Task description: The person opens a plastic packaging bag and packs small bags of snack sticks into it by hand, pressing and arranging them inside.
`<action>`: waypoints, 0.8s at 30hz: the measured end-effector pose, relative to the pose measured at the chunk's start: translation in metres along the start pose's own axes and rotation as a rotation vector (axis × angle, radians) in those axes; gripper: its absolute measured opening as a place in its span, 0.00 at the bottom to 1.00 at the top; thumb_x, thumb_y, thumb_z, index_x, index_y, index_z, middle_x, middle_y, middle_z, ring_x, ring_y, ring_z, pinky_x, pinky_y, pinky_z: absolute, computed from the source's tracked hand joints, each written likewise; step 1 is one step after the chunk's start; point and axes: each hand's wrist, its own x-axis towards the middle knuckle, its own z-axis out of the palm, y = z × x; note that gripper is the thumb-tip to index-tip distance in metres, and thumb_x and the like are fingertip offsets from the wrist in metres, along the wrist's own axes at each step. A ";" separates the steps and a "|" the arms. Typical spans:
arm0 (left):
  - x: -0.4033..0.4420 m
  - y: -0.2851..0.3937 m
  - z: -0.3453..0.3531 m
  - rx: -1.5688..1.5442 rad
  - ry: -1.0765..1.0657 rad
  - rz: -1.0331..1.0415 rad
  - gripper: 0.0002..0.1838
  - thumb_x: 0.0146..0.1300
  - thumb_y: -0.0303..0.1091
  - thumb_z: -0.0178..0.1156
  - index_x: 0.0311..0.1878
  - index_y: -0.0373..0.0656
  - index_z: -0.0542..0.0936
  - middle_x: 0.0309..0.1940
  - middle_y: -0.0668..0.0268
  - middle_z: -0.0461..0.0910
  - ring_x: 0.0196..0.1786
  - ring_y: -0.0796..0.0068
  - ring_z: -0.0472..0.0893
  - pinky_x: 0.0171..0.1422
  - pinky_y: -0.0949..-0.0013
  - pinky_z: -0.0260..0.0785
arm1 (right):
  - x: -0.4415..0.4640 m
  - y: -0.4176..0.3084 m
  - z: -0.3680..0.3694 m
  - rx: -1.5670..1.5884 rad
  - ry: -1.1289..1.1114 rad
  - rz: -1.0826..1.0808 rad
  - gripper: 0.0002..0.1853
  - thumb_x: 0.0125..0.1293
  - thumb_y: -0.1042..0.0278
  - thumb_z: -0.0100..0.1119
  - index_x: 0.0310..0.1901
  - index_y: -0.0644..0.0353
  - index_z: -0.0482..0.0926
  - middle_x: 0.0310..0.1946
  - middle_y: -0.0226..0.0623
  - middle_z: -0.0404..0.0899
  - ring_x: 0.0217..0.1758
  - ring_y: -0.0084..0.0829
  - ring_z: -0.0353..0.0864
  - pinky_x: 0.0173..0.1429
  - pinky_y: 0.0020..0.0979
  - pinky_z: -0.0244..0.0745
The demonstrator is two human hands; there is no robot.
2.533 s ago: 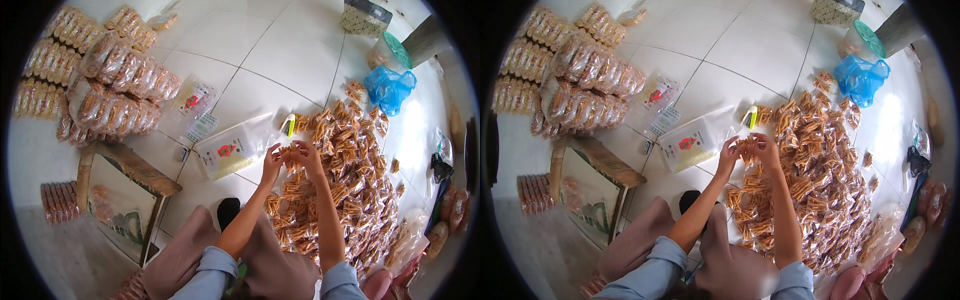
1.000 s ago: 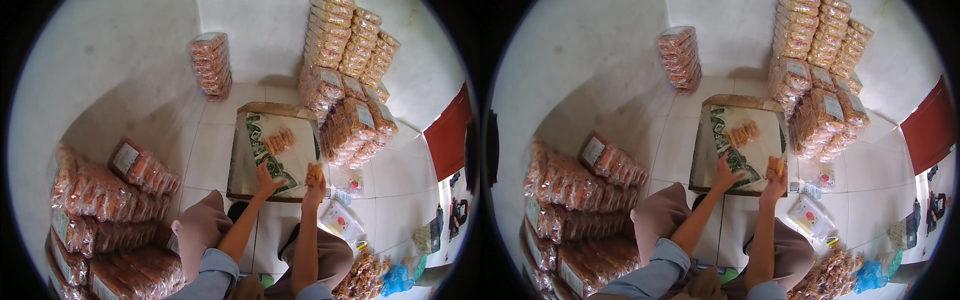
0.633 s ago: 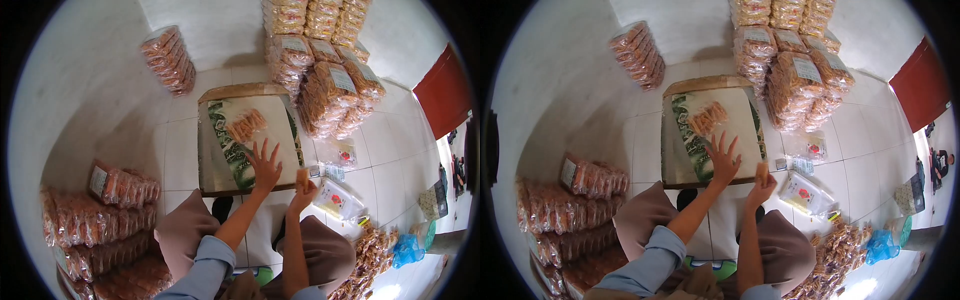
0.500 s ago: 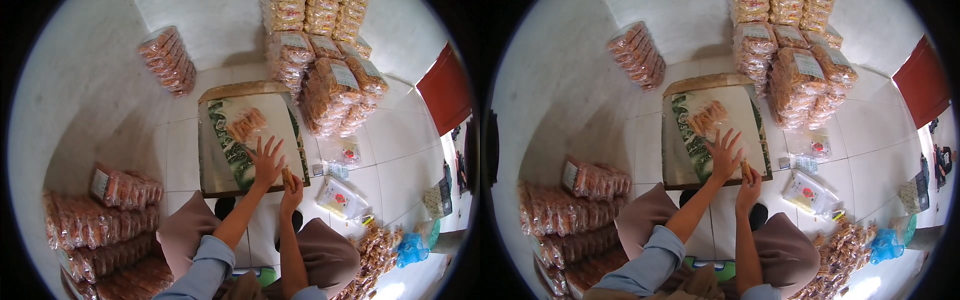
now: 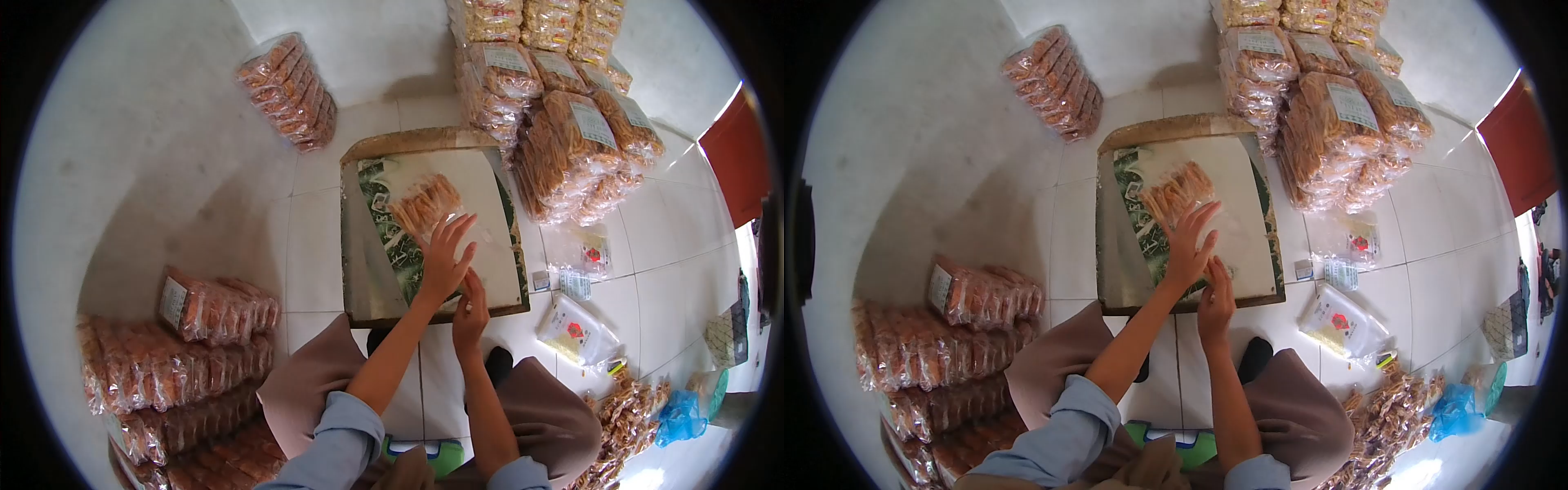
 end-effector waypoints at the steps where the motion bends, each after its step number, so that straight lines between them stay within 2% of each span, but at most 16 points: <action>1: -0.001 0.003 0.000 -0.007 -0.002 -0.006 0.21 0.67 0.47 0.39 0.62 0.60 0.65 0.60 0.72 0.64 0.69 0.62 0.52 0.61 0.29 0.19 | -0.003 0.001 0.001 -0.008 -0.004 0.004 0.19 0.57 0.87 0.45 0.51 0.66 0.70 0.51 0.49 0.72 0.55 0.45 0.71 0.54 0.36 0.69; 4: -0.005 0.005 0.001 0.057 -0.095 0.009 0.21 0.65 0.47 0.43 0.61 0.60 0.67 0.59 0.73 0.66 0.68 0.62 0.53 0.63 0.32 0.18 | 0.002 0.006 0.008 -0.034 -0.053 0.013 0.18 0.57 0.86 0.45 0.51 0.67 0.69 0.51 0.50 0.72 0.54 0.47 0.72 0.52 0.36 0.70; 6: -0.009 0.004 -0.002 0.118 -0.140 0.114 0.20 0.65 0.45 0.45 0.60 0.61 0.67 0.59 0.74 0.66 0.68 0.63 0.55 0.64 0.34 0.17 | 0.019 0.012 0.011 0.055 -0.037 0.254 0.18 0.59 0.84 0.45 0.52 0.68 0.69 0.51 0.51 0.71 0.53 0.49 0.72 0.52 0.36 0.71; 10: -0.001 -0.007 -0.011 -0.009 -0.059 0.188 0.20 0.65 0.42 0.44 0.59 0.57 0.69 0.58 0.70 0.67 0.67 0.61 0.57 0.65 0.37 0.16 | 0.051 0.027 0.021 0.106 -0.051 0.220 0.19 0.59 0.84 0.45 0.54 0.68 0.68 0.51 0.51 0.71 0.53 0.47 0.73 0.52 0.35 0.70; 12: 0.026 -0.027 -0.011 -0.090 0.164 0.087 0.17 0.65 0.42 0.44 0.56 0.56 0.71 0.57 0.69 0.68 0.67 0.62 0.56 0.65 0.35 0.19 | 0.064 0.036 0.027 0.037 -0.062 -0.058 0.21 0.58 0.85 0.45 0.55 0.68 0.66 0.51 0.51 0.71 0.55 0.46 0.72 0.55 0.35 0.69; 13: 0.042 -0.042 -0.010 -0.093 0.165 0.091 0.17 0.65 0.42 0.44 0.56 0.56 0.71 0.57 0.69 0.68 0.67 0.62 0.56 0.65 0.35 0.19 | 0.067 0.038 0.028 0.035 -0.059 -0.061 0.21 0.58 0.85 0.45 0.55 0.68 0.66 0.51 0.51 0.71 0.55 0.46 0.72 0.55 0.35 0.69; 15: 0.075 -0.071 -0.004 0.188 0.150 -0.080 0.15 0.65 0.42 0.45 0.52 0.55 0.73 0.56 0.70 0.69 0.66 0.64 0.58 0.65 0.32 0.27 | 0.075 0.038 0.029 -0.082 -0.100 -0.166 0.23 0.55 0.86 0.44 0.55 0.68 0.66 0.52 0.51 0.71 0.57 0.45 0.70 0.57 0.37 0.68; 16: 0.086 -0.077 -0.003 0.184 0.149 -0.077 0.15 0.65 0.42 0.45 0.52 0.55 0.73 0.56 0.70 0.69 0.66 0.64 0.58 0.65 0.32 0.27 | 0.079 0.040 0.030 -0.085 -0.097 -0.167 0.23 0.55 0.86 0.44 0.55 0.68 0.66 0.52 0.51 0.71 0.57 0.45 0.70 0.57 0.37 0.68; 18: 0.100 -0.084 -0.002 0.357 -0.023 -0.010 0.15 0.66 0.43 0.43 0.49 0.51 0.75 0.54 0.71 0.71 0.66 0.66 0.59 0.66 0.33 0.31 | 0.084 0.042 0.033 -0.162 -0.128 -0.196 0.24 0.54 0.87 0.44 0.55 0.69 0.67 0.51 0.51 0.71 0.58 0.46 0.69 0.59 0.38 0.66; 19: 0.103 -0.085 -0.002 0.355 -0.025 -0.008 0.15 0.66 0.43 0.43 0.49 0.51 0.75 0.54 0.71 0.71 0.66 0.66 0.59 0.66 0.33 0.31 | 0.084 0.043 0.035 -0.164 -0.126 -0.194 0.24 0.54 0.87 0.44 0.55 0.69 0.67 0.51 0.51 0.71 0.58 0.46 0.69 0.59 0.38 0.66; 21: 0.106 -0.088 0.001 0.430 -0.318 -0.047 0.17 0.69 0.44 0.38 0.50 0.53 0.75 0.56 0.73 0.69 0.66 0.67 0.58 0.67 0.36 0.29 | 0.083 0.046 0.037 -0.193 -0.132 -0.160 0.24 0.53 0.88 0.44 0.55 0.69 0.67 0.52 0.51 0.70 0.59 0.46 0.68 0.60 0.38 0.66; 24: 0.100 -0.095 0.007 0.483 -0.260 0.061 0.18 0.69 0.46 0.37 0.47 0.54 0.77 0.54 0.74 0.71 0.65 0.70 0.59 0.69 0.39 0.30 | 0.077 0.053 0.033 -0.181 -0.195 -0.212 0.25 0.53 0.87 0.44 0.55 0.67 0.67 0.54 0.52 0.69 0.60 0.45 0.67 0.60 0.37 0.65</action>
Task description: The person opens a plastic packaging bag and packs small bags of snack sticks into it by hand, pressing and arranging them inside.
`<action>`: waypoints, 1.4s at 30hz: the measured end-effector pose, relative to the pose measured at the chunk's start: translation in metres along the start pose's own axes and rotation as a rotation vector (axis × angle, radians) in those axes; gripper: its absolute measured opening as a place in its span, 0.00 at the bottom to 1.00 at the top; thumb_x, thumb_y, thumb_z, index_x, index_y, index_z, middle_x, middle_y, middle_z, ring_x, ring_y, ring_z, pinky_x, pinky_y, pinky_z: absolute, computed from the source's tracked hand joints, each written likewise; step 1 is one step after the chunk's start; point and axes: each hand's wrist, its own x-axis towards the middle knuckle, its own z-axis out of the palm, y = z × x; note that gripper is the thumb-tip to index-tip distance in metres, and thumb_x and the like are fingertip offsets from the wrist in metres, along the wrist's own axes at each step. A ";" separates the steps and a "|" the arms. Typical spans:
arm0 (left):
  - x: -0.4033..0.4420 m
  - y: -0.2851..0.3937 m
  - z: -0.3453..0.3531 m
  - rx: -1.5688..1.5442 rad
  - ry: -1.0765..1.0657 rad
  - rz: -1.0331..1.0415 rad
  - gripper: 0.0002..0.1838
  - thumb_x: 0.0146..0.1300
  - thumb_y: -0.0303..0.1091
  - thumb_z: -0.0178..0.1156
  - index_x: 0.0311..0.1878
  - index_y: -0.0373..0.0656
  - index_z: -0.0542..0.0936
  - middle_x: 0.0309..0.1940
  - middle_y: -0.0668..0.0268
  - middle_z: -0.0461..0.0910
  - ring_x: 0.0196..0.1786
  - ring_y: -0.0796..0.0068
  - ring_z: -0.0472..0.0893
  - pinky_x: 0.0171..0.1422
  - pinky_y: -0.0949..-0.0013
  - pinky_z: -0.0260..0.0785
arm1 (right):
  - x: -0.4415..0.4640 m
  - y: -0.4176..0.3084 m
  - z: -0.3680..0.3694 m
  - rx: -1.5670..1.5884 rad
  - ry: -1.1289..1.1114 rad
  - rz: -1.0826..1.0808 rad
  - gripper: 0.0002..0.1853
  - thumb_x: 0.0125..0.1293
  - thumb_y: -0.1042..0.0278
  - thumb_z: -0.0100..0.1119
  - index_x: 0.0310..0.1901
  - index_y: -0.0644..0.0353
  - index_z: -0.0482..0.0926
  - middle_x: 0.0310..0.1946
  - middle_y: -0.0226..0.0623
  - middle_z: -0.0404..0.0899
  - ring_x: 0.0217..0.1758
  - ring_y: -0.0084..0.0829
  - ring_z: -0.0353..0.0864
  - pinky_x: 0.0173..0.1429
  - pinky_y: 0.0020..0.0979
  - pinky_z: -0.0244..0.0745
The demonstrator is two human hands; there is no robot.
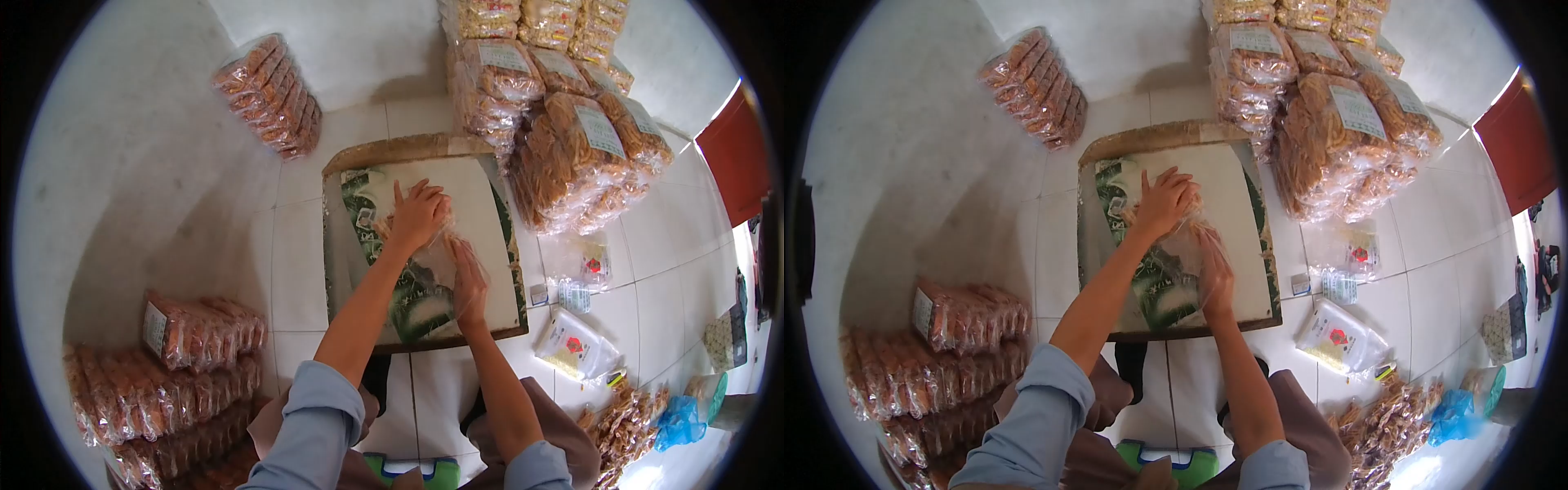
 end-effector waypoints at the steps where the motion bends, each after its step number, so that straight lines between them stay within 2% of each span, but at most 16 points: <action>1: -0.005 -0.001 0.003 -0.002 -0.014 -0.004 0.18 0.69 0.46 0.37 0.47 0.54 0.77 0.54 0.74 0.71 0.65 0.70 0.59 0.69 0.39 0.30 | -0.004 0.000 0.001 0.002 -0.007 0.012 0.25 0.53 0.87 0.44 0.55 0.67 0.67 0.54 0.52 0.69 0.60 0.45 0.67 0.60 0.37 0.65; 10: -0.055 0.011 -0.016 -0.267 -0.093 0.057 0.16 0.67 0.47 0.42 0.43 0.55 0.80 0.52 0.74 0.72 0.65 0.70 0.60 0.70 0.49 0.36 | -0.028 -0.029 0.005 0.046 0.089 0.108 0.28 0.52 0.89 0.40 0.58 0.61 0.67 0.58 0.46 0.66 0.62 0.43 0.65 0.60 0.37 0.65; 13: -0.065 0.018 -0.023 -0.231 -0.041 0.120 0.15 0.65 0.48 0.45 0.40 0.57 0.81 0.51 0.77 0.73 0.65 0.69 0.59 0.70 0.47 0.35 | -0.033 -0.029 0.007 0.110 0.080 0.107 0.28 0.51 0.89 0.41 0.57 0.62 0.66 0.58 0.46 0.65 0.63 0.45 0.63 0.61 0.40 0.63; 16: -0.065 0.022 -0.026 -0.197 -0.060 0.106 0.14 0.62 0.50 0.49 0.37 0.58 0.82 0.51 0.81 0.74 0.66 0.69 0.57 0.69 0.43 0.31 | -0.030 -0.034 0.005 -0.088 0.016 0.028 0.28 0.53 0.89 0.41 0.58 0.63 0.63 0.59 0.45 0.64 0.64 0.46 0.61 0.63 0.42 0.60; 19: -0.062 0.025 -0.027 -0.207 -0.094 0.056 0.13 0.60 0.50 0.52 0.34 0.58 0.83 0.49 0.85 0.75 0.67 0.70 0.55 0.67 0.37 0.26 | -0.034 -0.034 0.005 -0.059 -0.041 0.141 0.27 0.55 0.88 0.41 0.58 0.65 0.61 0.59 0.50 0.63 0.63 0.49 0.60 0.64 0.44 0.58; 22: -0.062 0.031 -0.029 -0.246 -0.105 0.057 0.11 0.58 0.48 0.55 0.33 0.56 0.83 0.47 0.83 0.77 0.68 0.71 0.55 0.66 0.34 0.22 | -0.039 -0.019 0.010 0.197 0.060 0.036 0.25 0.56 0.87 0.42 0.58 0.65 0.60 0.59 0.56 0.60 0.64 0.51 0.58 0.63 0.42 0.60; 24: -0.060 0.033 -0.029 -0.310 -0.090 0.161 0.10 0.59 0.44 0.56 0.33 0.54 0.83 0.44 0.81 0.79 0.67 0.71 0.57 0.66 0.34 0.20 | -0.037 -0.023 0.013 0.444 0.132 0.174 0.11 0.65 0.80 0.40 0.49 0.70 0.65 0.56 0.55 0.61 0.59 0.49 0.63 0.58 0.40 0.64; 25: -0.060 0.035 -0.028 -0.309 -0.091 0.160 0.10 0.59 0.44 0.56 0.33 0.54 0.83 0.44 0.81 0.79 0.67 0.71 0.57 0.66 0.34 0.20 | -0.033 -0.024 0.010 0.445 0.131 0.175 0.11 0.65 0.80 0.40 0.49 0.70 0.65 0.56 0.55 0.61 0.59 0.49 0.63 0.58 0.40 0.64; 27: -0.057 0.035 -0.026 -0.406 -0.115 0.126 0.08 0.58 0.40 0.56 0.33 0.50 0.83 0.44 0.76 0.79 0.65 0.70 0.62 0.65 0.31 0.19 | -0.022 -0.025 0.004 0.159 0.153 0.054 0.13 0.57 0.83 0.48 0.45 0.68 0.67 0.49 0.53 0.67 0.52 0.48 0.68 0.54 0.40 0.67; 31: -0.051 0.032 -0.027 -0.466 -0.186 0.173 0.09 0.58 0.40 0.56 0.34 0.51 0.83 0.44 0.73 0.78 0.65 0.69 0.61 0.64 0.30 0.20 | -0.019 -0.021 0.012 -0.116 0.201 0.109 0.10 0.56 0.84 0.49 0.41 0.67 0.69 0.39 0.48 0.68 0.42 0.45 0.70 0.46 0.39 0.68; 33: -0.049 0.030 -0.030 -0.440 -0.193 0.186 0.11 0.59 0.40 0.55 0.40 0.49 0.81 0.45 0.67 0.77 0.63 0.67 0.64 0.66 0.34 0.30 | -0.022 -0.015 0.018 0.019 0.224 0.154 0.10 0.54 0.85 0.50 0.39 0.65 0.70 0.36 0.46 0.67 0.40 0.43 0.69 0.42 0.38 0.68; 34: -0.048 0.029 -0.030 -0.441 -0.194 0.185 0.11 0.59 0.40 0.55 0.40 0.49 0.81 0.45 0.67 0.77 0.63 0.67 0.64 0.66 0.34 0.30 | -0.023 -0.014 0.020 0.018 0.223 0.155 0.10 0.54 0.85 0.50 0.39 0.65 0.70 0.36 0.46 0.67 0.40 0.43 0.69 0.42 0.38 0.68; 36: -0.041 0.025 -0.029 -0.584 0.273 0.036 0.14 0.63 0.38 0.52 0.48 0.45 0.77 0.49 0.62 0.75 0.59 0.63 0.67 0.65 0.50 0.48 | -0.025 -0.012 0.024 0.149 0.270 0.232 0.11 0.53 0.85 0.52 0.39 0.64 0.70 0.35 0.45 0.68 0.41 0.42 0.70 0.43 0.37 0.68; 37: -0.039 0.014 -0.019 -0.590 0.274 0.037 0.14 0.63 0.38 0.52 0.48 0.45 0.77 0.49 0.62 0.75 0.59 0.63 0.67 0.65 0.50 0.48 | -0.026 -0.013 0.023 0.143 0.270 0.231 0.11 0.53 0.85 0.52 0.39 0.64 0.70 0.35 0.45 0.68 0.41 0.42 0.70 0.43 0.37 0.68; 39: -0.037 -0.003 -0.009 -0.189 0.275 -0.110 0.18 0.65 0.40 0.48 0.52 0.38 0.73 0.48 0.56 0.74 0.55 0.61 0.70 0.63 0.56 0.57 | -0.026 -0.014 0.022 0.269 0.257 0.365 0.10 0.51 0.85 0.54 0.37 0.64 0.70 0.34 0.44 0.69 0.42 0.42 0.70 0.44 0.38 0.68; 42: -0.039 -0.010 -0.006 -0.386 0.125 -0.138 0.19 0.66 0.42 0.46 0.51 0.36 0.73 0.49 0.57 0.74 0.51 0.60 0.72 0.57 0.60 0.64 | -0.025 -0.012 0.014 0.069 0.196 0.156 0.09 0.52 0.83 0.55 0.36 0.65 0.71 0.33 0.44 0.70 0.41 0.42 0.71 0.43 0.39 0.68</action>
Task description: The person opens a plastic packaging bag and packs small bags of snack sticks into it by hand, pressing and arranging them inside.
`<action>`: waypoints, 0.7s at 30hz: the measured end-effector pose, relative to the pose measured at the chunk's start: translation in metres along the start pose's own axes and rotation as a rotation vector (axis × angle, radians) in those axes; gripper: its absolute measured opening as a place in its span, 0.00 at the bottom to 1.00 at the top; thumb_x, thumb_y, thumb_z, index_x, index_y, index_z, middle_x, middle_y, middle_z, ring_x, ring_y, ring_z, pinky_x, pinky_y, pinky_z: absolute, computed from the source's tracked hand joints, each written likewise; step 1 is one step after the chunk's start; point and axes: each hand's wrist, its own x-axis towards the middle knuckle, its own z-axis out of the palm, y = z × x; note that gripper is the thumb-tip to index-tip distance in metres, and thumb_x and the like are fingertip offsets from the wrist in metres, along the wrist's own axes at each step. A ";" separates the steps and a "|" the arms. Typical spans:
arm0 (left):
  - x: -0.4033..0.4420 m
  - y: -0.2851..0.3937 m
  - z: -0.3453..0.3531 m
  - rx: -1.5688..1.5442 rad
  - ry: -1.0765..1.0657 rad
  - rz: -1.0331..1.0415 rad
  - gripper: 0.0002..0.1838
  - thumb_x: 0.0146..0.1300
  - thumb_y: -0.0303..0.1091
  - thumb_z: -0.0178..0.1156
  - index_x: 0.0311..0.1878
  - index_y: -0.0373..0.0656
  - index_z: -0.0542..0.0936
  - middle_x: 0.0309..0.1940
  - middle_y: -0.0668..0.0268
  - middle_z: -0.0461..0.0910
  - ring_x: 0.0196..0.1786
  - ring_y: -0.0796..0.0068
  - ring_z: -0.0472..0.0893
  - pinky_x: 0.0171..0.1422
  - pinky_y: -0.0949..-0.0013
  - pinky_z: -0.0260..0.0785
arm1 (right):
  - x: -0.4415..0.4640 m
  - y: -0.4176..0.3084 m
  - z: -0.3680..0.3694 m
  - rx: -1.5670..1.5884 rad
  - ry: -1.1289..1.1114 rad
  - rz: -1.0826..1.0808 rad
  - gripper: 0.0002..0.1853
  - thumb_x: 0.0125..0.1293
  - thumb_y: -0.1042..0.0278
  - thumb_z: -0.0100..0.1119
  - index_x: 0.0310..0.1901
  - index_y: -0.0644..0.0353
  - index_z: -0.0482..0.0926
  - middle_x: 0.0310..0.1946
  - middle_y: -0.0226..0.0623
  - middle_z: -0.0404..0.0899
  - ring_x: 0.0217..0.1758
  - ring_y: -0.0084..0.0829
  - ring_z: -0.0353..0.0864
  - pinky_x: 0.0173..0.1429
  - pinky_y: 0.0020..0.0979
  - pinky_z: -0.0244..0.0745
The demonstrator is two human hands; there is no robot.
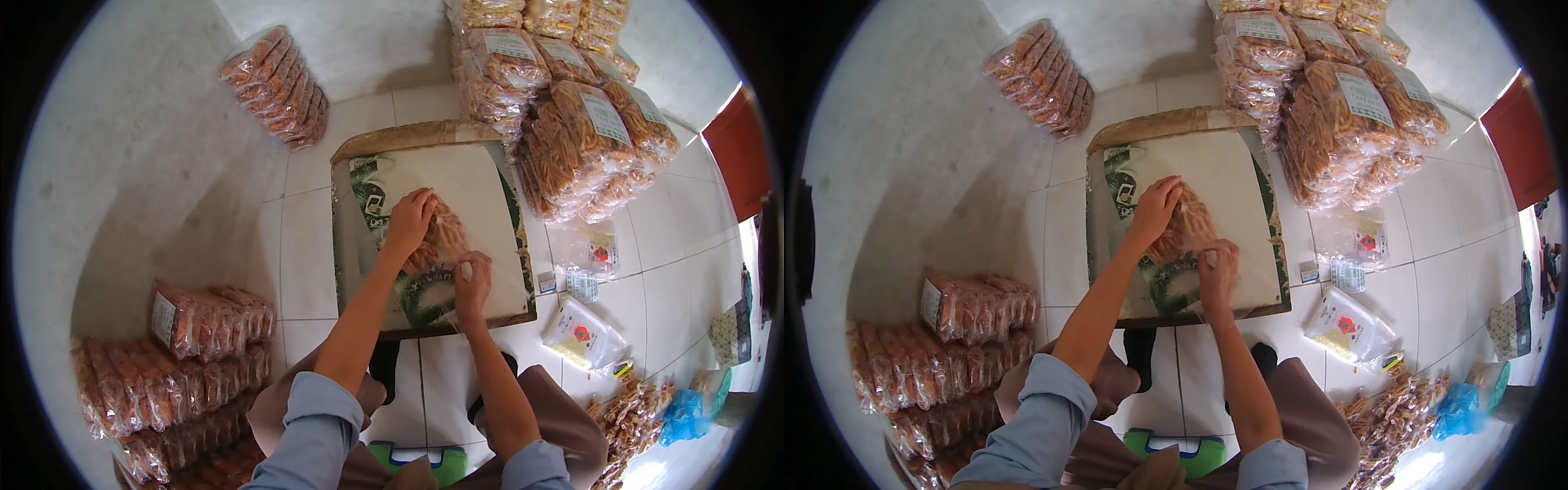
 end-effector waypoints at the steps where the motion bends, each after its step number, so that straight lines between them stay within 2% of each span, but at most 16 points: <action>1: 0.000 0.001 -0.001 -0.001 -0.001 0.000 0.19 0.66 0.42 0.46 0.51 0.36 0.73 0.49 0.57 0.74 0.51 0.60 0.72 0.57 0.60 0.64 | 0.000 -0.001 -0.001 -0.001 -0.001 0.000 0.09 0.52 0.83 0.55 0.36 0.65 0.71 0.33 0.44 0.70 0.41 0.42 0.71 0.43 0.39 0.68; 3: -0.002 0.005 -0.002 -0.015 0.030 -0.007 0.19 0.66 0.41 0.46 0.51 0.37 0.74 0.46 0.56 0.74 0.46 0.60 0.75 0.51 0.63 0.69 | -0.004 -0.001 -0.002 -0.067 -0.007 -0.074 0.07 0.53 0.80 0.57 0.35 0.67 0.71 0.34 0.45 0.71 0.40 0.44 0.71 0.44 0.39 0.68; 4: -0.003 0.008 -0.004 -0.016 0.029 -0.010 0.19 0.66 0.41 0.46 0.51 0.37 0.74 0.46 0.56 0.74 0.46 0.60 0.75 0.51 0.63 0.69 | -0.007 0.003 -0.002 -0.068 -0.010 -0.073 0.07 0.53 0.80 0.57 0.35 0.67 0.71 0.34 0.45 0.71 0.40 0.44 0.71 0.44 0.39 0.68; 6: -0.005 0.011 -0.006 -0.136 -0.018 -0.088 0.18 0.66 0.40 0.47 0.50 0.38 0.76 0.41 0.56 0.75 0.41 0.60 0.77 0.46 0.63 0.70 | -0.012 0.007 0.001 -0.095 -0.138 0.046 0.09 0.55 0.78 0.57 0.38 0.69 0.71 0.34 0.48 0.72 0.40 0.47 0.72 0.44 0.39 0.69; 9: -0.008 0.011 -0.005 -0.055 0.024 -0.049 0.16 0.65 0.39 0.49 0.46 0.38 0.78 0.37 0.56 0.75 0.36 0.62 0.78 0.40 0.64 0.71 | -0.010 0.000 0.003 -0.123 -0.079 0.000 0.10 0.55 0.77 0.58 0.38 0.71 0.71 0.36 0.51 0.72 0.40 0.50 0.73 0.43 0.39 0.71; 10: -0.007 0.011 -0.004 -0.056 0.026 -0.048 0.16 0.65 0.39 0.49 0.46 0.38 0.78 0.37 0.56 0.75 0.36 0.62 0.78 0.40 0.64 0.71 | -0.010 0.004 0.005 -0.125 -0.078 -0.002 0.10 0.55 0.77 0.58 0.38 0.71 0.71 0.36 0.51 0.72 0.40 0.50 0.73 0.43 0.39 0.71; 12: -0.007 0.011 -0.004 -0.095 0.038 -0.117 0.14 0.65 0.38 0.50 0.44 0.39 0.79 0.35 0.57 0.76 0.35 0.63 0.77 0.40 0.65 0.69 | -0.009 0.007 0.010 0.126 -0.124 0.058 0.10 0.56 0.75 0.57 0.39 0.69 0.72 0.37 0.52 0.72 0.40 0.52 0.73 0.41 0.41 0.71; 13: -0.006 0.011 -0.004 -0.095 0.040 -0.117 0.14 0.65 0.38 0.50 0.44 0.39 0.79 0.35 0.57 0.76 0.35 0.63 0.77 0.40 0.65 0.69 | -0.007 0.005 0.008 0.126 -0.124 0.057 0.10 0.56 0.75 0.57 0.39 0.69 0.72 0.37 0.52 0.72 0.40 0.52 0.73 0.41 0.41 0.71; 15: -0.007 0.008 -0.005 -0.062 0.006 -0.131 0.14 0.64 0.37 0.50 0.44 0.39 0.79 0.34 0.57 0.77 0.35 0.63 0.78 0.39 0.66 0.69 | -0.004 -0.001 0.004 -0.015 -0.271 0.185 0.15 0.57 0.71 0.58 0.46 0.63 0.73 0.45 0.56 0.71 0.46 0.54 0.72 0.47 0.43 0.71; 16: -0.008 0.005 -0.006 -0.060 0.006 -0.131 0.14 0.64 0.37 0.50 0.44 0.39 0.79 0.34 0.57 0.77 0.35 0.63 0.78 0.39 0.66 0.69 | -0.004 0.001 0.006 -0.013 -0.272 0.186 0.15 0.57 0.71 0.58 0.46 0.63 0.73 0.45 0.56 0.71 0.46 0.54 0.72 0.47 0.43 0.71; 18: -0.007 0.002 -0.006 -0.088 0.050 -0.041 0.14 0.64 0.39 0.51 0.44 0.39 0.78 0.33 0.56 0.77 0.33 0.64 0.78 0.37 0.64 0.72 | -0.003 0.005 0.007 -0.171 -0.446 0.159 0.14 0.57 0.69 0.57 0.46 0.61 0.73 0.45 0.53 0.72 0.46 0.53 0.73 0.46 0.43 0.71; 19: -0.006 0.002 -0.007 -0.087 0.050 -0.041 0.14 0.64 0.39 0.51 0.44 0.39 0.78 0.33 0.56 0.77 0.33 0.64 0.78 0.37 0.64 0.72 | -0.003 0.006 0.006 -0.171 -0.446 0.159 0.14 0.57 0.69 0.57 0.46 0.61 0.73 0.45 0.53 0.72 0.46 0.53 0.73 0.46 0.43 0.71; 21: -0.006 0.002 -0.011 -0.138 -0.042 -0.118 0.15 0.64 0.39 0.52 0.48 0.41 0.77 0.36 0.56 0.79 0.35 0.65 0.78 0.39 0.67 0.69 | -0.003 0.007 0.007 -0.128 -0.358 0.017 0.13 0.57 0.69 0.57 0.44 0.61 0.73 0.44 0.52 0.73 0.44 0.52 0.73 0.45 0.43 0.71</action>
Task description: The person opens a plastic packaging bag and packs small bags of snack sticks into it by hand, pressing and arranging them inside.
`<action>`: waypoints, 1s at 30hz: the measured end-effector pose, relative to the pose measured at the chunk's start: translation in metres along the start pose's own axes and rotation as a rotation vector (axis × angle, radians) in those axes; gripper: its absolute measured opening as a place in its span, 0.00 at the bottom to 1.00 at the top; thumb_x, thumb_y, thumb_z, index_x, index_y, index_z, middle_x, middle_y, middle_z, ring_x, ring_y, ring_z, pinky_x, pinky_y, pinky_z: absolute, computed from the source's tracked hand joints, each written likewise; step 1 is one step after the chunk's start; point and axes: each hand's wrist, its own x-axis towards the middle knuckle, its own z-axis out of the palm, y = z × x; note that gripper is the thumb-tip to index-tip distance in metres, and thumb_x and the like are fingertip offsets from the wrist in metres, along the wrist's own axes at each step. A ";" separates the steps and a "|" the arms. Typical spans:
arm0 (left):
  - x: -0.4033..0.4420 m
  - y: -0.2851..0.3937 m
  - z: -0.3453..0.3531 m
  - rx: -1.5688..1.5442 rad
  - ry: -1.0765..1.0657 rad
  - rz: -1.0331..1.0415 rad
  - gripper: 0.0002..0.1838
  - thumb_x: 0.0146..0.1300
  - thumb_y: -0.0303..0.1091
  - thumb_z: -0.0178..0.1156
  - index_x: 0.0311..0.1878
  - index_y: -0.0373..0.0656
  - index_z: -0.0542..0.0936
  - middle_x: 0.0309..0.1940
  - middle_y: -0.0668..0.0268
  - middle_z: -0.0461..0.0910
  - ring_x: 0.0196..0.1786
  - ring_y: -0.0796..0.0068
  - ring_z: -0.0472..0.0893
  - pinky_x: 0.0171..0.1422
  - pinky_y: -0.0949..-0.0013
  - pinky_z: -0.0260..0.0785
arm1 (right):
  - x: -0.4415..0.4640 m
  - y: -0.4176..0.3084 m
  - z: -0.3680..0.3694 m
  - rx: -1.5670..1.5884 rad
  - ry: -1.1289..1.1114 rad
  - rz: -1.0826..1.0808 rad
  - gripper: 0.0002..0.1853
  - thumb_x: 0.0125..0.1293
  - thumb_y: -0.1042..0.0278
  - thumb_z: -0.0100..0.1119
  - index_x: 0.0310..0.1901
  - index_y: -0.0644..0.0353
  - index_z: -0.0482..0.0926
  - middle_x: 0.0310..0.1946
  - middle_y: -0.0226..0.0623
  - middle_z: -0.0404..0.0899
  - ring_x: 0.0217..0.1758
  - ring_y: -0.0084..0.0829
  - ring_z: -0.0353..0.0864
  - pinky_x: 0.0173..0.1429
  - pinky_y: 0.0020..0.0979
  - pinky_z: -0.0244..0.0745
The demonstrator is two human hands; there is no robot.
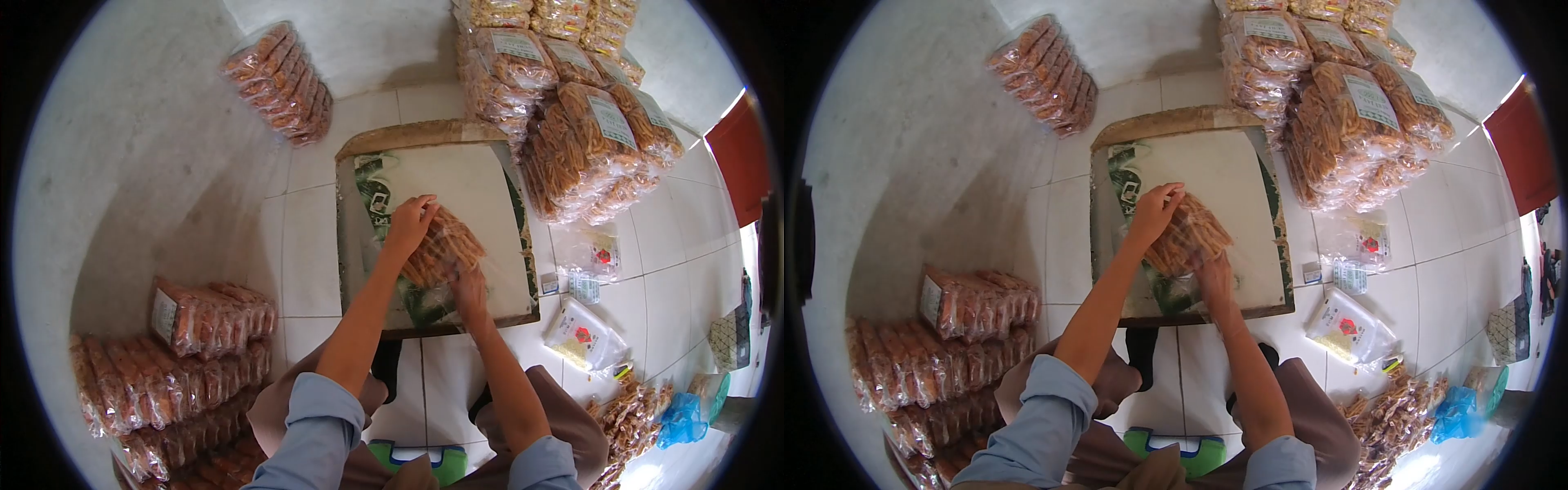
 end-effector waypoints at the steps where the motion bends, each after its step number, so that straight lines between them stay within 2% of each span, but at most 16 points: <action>1: -0.001 0.002 -0.002 0.002 0.001 0.001 0.15 0.64 0.39 0.52 0.48 0.41 0.77 0.36 0.56 0.79 0.35 0.65 0.78 0.39 0.67 0.69 | 0.001 0.000 0.000 0.002 0.001 -0.001 0.13 0.57 0.69 0.57 0.44 0.61 0.73 0.44 0.52 0.73 0.44 0.52 0.73 0.45 0.43 0.71; 4: -0.007 0.008 -0.006 -0.016 -0.041 -0.019 0.16 0.65 0.40 0.50 0.50 0.43 0.75 0.37 0.56 0.79 0.37 0.65 0.79 0.41 0.67 0.69 | 0.003 -0.003 0.003 -0.032 0.068 -0.097 0.12 0.57 0.69 0.57 0.43 0.61 0.73 0.41 0.51 0.74 0.41 0.52 0.74 0.44 0.42 0.71; 6: -0.013 0.012 -0.008 -0.055 -0.125 -0.012 0.17 0.66 0.42 0.46 0.53 0.46 0.73 0.41 0.57 0.78 0.43 0.63 0.78 0.48 0.65 0.68 | 0.001 -0.008 0.006 0.105 0.007 0.117 0.14 0.57 0.68 0.58 0.44 0.62 0.73 0.38 0.49 0.76 0.39 0.49 0.76 0.42 0.39 0.72; 7: -0.017 0.011 -0.005 -0.051 -0.123 -0.011 0.17 0.66 0.42 0.46 0.53 0.46 0.73 0.41 0.57 0.78 0.43 0.63 0.78 0.48 0.65 0.68 | -0.004 -0.001 0.018 0.108 0.009 0.115 0.14 0.57 0.68 0.58 0.44 0.62 0.73 0.38 0.49 0.76 0.39 0.49 0.76 0.42 0.39 0.72; 9: -0.025 0.009 0.000 0.436 0.035 0.259 0.21 0.67 0.45 0.43 0.58 0.46 0.68 0.51 0.60 0.73 0.51 0.57 0.74 0.53 0.60 0.66 | -0.012 0.011 0.044 0.134 0.492 0.036 0.14 0.55 0.69 0.60 0.43 0.63 0.75 0.36 0.47 0.78 0.37 0.43 0.78 0.41 0.35 0.72; 10: -0.027 0.009 0.001 0.436 0.034 0.259 0.21 0.67 0.45 0.43 0.58 0.46 0.68 0.51 0.60 0.73 0.51 0.57 0.74 0.53 0.60 0.66 | -0.006 -0.002 0.032 0.133 0.492 0.037 0.14 0.55 0.69 0.60 0.43 0.63 0.75 0.36 0.47 0.78 0.37 0.43 0.78 0.41 0.35 0.72; 12: -0.031 0.010 0.003 0.239 -0.019 0.119 0.22 0.67 0.46 0.43 0.61 0.47 0.64 0.56 0.61 0.69 0.54 0.58 0.71 0.55 0.59 0.64 | 0.007 -0.021 0.004 0.277 0.338 0.251 0.11 0.56 0.69 0.58 0.39 0.64 0.77 0.32 0.46 0.78 0.34 0.40 0.79 0.39 0.34 0.72; 13: -0.032 0.011 0.004 0.235 -0.019 0.121 0.22 0.67 0.46 0.43 0.61 0.47 0.64 0.56 0.61 0.69 0.54 0.58 0.71 0.55 0.59 0.64 | 0.010 -0.022 0.002 0.273 0.339 0.250 0.11 0.56 0.69 0.58 0.39 0.64 0.77 0.32 0.46 0.78 0.34 0.40 0.79 0.39 0.34 0.72; 15: -0.033 0.010 0.005 0.106 -0.013 0.116 0.23 0.67 0.45 0.42 0.62 0.47 0.62 0.56 0.61 0.69 0.53 0.58 0.72 0.55 0.59 0.65 | 0.014 -0.024 0.000 0.275 0.327 0.444 0.09 0.55 0.69 0.58 0.36 0.65 0.79 0.29 0.46 0.78 0.34 0.38 0.80 0.41 0.33 0.72; 19: -0.032 0.011 0.005 0.147 -0.009 0.126 0.23 0.67 0.46 0.43 0.62 0.48 0.63 0.55 0.61 0.69 0.53 0.59 0.72 0.55 0.59 0.66 | 0.010 -0.014 0.003 0.383 0.283 0.522 0.12 0.56 0.69 0.58 0.39 0.65 0.77 0.29 0.45 0.79 0.34 0.39 0.80 0.42 0.32 0.72; 21: -0.031 0.012 0.004 0.172 -0.028 0.088 0.22 0.67 0.46 0.44 0.61 0.49 0.64 0.54 0.61 0.70 0.52 0.60 0.72 0.54 0.60 0.66 | -0.004 0.014 0.017 0.509 0.229 0.351 0.13 0.56 0.70 0.58 0.43 0.66 0.76 0.33 0.45 0.79 0.37 0.37 0.79 0.42 0.31 0.72; 22: -0.031 0.012 0.005 0.167 -0.024 0.089 0.22 0.67 0.46 0.44 0.61 0.49 0.64 0.54 0.61 0.70 0.52 0.60 0.72 0.54 0.60 0.66 | -0.006 0.004 0.005 0.504 0.228 0.346 0.13 0.56 0.70 0.58 0.43 0.66 0.76 0.33 0.45 0.79 0.37 0.37 0.79 0.42 0.31 0.72; 25: -0.031 0.009 0.006 0.159 -0.003 0.088 0.22 0.66 0.44 0.46 0.61 0.50 0.65 0.52 0.61 0.71 0.51 0.60 0.73 0.53 0.59 0.67 | -0.024 -0.010 -0.022 0.534 0.189 0.469 0.13 0.57 0.74 0.57 0.43 0.68 0.74 0.39 0.45 0.77 0.41 0.33 0.78 0.42 0.29 0.72; 27: -0.028 0.006 0.006 0.187 -0.044 0.070 0.21 0.64 0.43 0.49 0.59 0.49 0.66 0.53 0.61 0.70 0.52 0.60 0.72 0.53 0.59 0.67 | -0.034 -0.003 -0.031 0.406 0.284 0.662 0.10 0.58 0.76 0.56 0.41 0.69 0.74 0.41 0.46 0.74 0.42 0.30 0.76 0.42 0.27 0.72; 28: -0.027 0.006 0.006 0.185 -0.045 0.072 0.21 0.64 0.43 0.49 0.59 0.49 0.66 0.53 0.61 0.70 0.52 0.60 0.72 0.53 0.59 0.67 | -0.034 -0.005 -0.031 0.404 0.287 0.663 0.10 0.58 0.76 0.56 0.41 0.69 0.74 0.41 0.46 0.74 0.42 0.30 0.76 0.42 0.27 0.72; 30: -0.025 0.005 0.005 0.228 -0.029 0.100 0.20 0.63 0.42 0.51 0.57 0.48 0.68 0.54 0.62 0.69 0.55 0.59 0.70 0.55 0.58 0.65 | -0.031 -0.012 -0.031 0.527 0.541 0.553 0.08 0.58 0.76 0.56 0.40 0.68 0.74 0.39 0.43 0.74 0.41 0.29 0.76 0.42 0.28 0.73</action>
